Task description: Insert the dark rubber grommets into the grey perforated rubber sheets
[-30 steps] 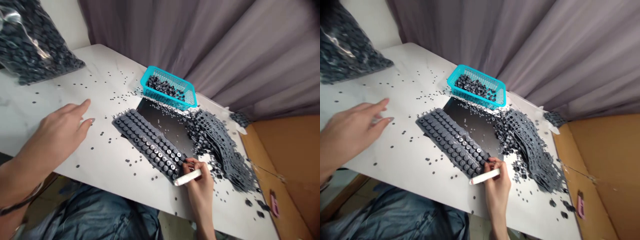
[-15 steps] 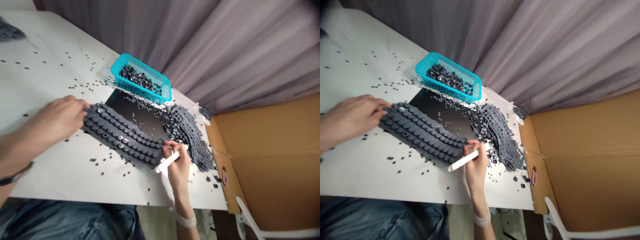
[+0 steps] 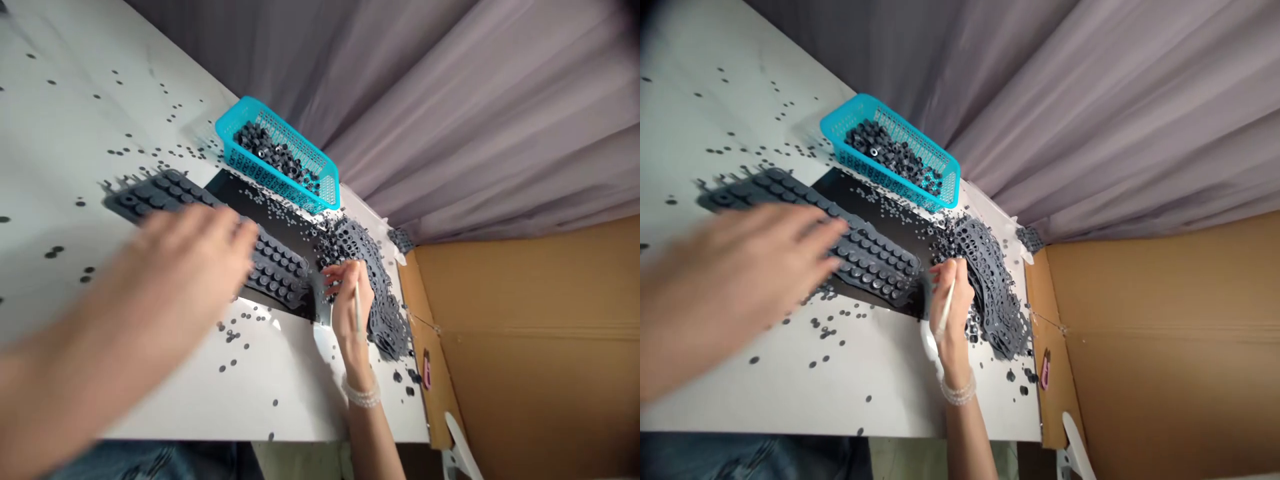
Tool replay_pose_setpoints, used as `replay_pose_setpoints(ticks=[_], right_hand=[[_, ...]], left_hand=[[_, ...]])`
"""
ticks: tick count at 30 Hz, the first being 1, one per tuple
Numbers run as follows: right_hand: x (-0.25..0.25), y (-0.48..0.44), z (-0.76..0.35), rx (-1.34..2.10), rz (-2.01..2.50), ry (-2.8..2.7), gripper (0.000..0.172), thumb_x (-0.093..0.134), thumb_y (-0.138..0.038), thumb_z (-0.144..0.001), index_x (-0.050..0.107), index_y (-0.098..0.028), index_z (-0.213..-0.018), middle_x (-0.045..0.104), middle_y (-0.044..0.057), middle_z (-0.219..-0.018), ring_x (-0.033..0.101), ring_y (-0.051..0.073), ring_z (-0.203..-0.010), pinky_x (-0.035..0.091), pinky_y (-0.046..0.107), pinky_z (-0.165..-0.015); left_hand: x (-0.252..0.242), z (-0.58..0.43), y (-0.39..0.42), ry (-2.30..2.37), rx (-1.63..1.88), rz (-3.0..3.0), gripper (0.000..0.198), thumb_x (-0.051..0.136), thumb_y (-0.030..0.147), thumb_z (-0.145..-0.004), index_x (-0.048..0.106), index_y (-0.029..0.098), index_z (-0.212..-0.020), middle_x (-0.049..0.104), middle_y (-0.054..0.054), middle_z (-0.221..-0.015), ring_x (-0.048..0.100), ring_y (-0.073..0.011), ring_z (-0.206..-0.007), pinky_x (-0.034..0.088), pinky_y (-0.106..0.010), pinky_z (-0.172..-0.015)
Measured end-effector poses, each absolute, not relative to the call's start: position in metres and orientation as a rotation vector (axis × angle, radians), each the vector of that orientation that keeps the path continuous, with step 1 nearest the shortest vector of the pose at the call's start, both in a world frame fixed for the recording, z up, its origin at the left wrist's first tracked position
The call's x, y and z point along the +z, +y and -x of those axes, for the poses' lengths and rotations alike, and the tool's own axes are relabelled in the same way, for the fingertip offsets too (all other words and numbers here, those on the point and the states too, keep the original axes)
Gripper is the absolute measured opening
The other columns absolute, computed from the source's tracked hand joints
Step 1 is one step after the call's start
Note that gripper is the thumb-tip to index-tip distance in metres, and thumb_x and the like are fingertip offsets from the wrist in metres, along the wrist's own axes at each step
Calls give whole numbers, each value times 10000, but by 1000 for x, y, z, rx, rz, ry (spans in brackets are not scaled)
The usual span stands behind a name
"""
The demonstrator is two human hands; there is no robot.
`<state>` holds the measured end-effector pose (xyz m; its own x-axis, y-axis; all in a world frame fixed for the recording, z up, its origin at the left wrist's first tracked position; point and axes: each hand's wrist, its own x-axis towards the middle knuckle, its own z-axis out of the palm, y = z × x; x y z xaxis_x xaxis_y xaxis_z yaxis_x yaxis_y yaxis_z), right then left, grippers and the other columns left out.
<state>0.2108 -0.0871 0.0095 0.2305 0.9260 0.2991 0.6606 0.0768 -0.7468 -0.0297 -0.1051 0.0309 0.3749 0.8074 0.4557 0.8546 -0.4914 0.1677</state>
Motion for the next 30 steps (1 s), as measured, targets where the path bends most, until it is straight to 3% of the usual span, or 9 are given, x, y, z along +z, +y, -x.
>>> replay_pose_setpoints(ticks=[1, 3, 6, 13, 20, 24, 30], right_hand=[[13, -87, -210, 423, 1649, -1504, 494, 279, -552, -1023, 625, -203, -967, 662, 19, -793, 583, 123, -600, 474, 267, -565], [16, -86, -207, 436, 1630, -1519, 530, 249, -549, -1028, 636, -211, -1151, 673, 25, -834, 611, 125, -599, 512, 277, -568], [14, -91, -202, 434, 1583, -1554, 474, 349, -500, -1024, 643, -192, -1232, 716, 44, -877, 660, 130, -600, 556, 287, -580], [2, -131, -206, 287, 1551, -1735, 327, 489, -222, -1005, 630, -221, -1299, 772, 66, -1101, 763, 174, -880, 642, 313, -742], [-13, -150, -212, 46, 1210, -2203, 404, 522, -126, -967, 568, -176, -1365, 738, 124, -1196, 677, 232, -1181, 616, 432, -951], [-13, -156, -213, -39, 1183, -2338, 404, 544, -133, -952, 571, -90, -1352, 734, 174, -1194, 642, 256, -1233, 616, 413, -909], [-9, -155, -212, -118, 1237, -2437, 311, 550, -166, -964, 630, -100, -1257, 742, 162, -1185, 654, 252, -1216, 592, 388, -898]], left_hand=[[38, 4, -117, -1449, -622, 2567, 360, 453, 43, -843, 678, 61, -1124, 683, -174, -1077, 615, -324, -1003, 488, -466, -800], [43, -42, -139, -1259, -689, 2562, 275, 528, 110, -810, 750, 117, -972, 713, -129, -891, 625, -263, -800, 481, -426, -732], [31, -83, -162, -1012, -757, 2662, 315, 553, 295, -847, 789, 142, -989, 739, -146, -868, 628, -280, -765, 465, -448, -730], [-8, -69, -161, -1022, -619, 2640, 446, 634, 351, -737, 785, 52, -1031, 734, -238, -1090, 629, -405, -1083, 456, -525, -924], [-32, -41, -169, -976, -649, 2731, 561, 519, 426, -865, 701, -10, -1166, 680, -242, -1255, 574, -442, -1250, 347, -628, -1128], [-51, -39, -175, -1182, -788, 2747, 609, 453, 390, -918, 587, -74, -1290, 581, -292, -1379, 427, -445, -1397, 309, -646, -1166], [-50, -35, -174, -1167, -764, 2872, 515, 483, 406, -914, 662, 67, -1257, 580, -204, -1422, 280, -407, -1490, 214, -694, -1201]])
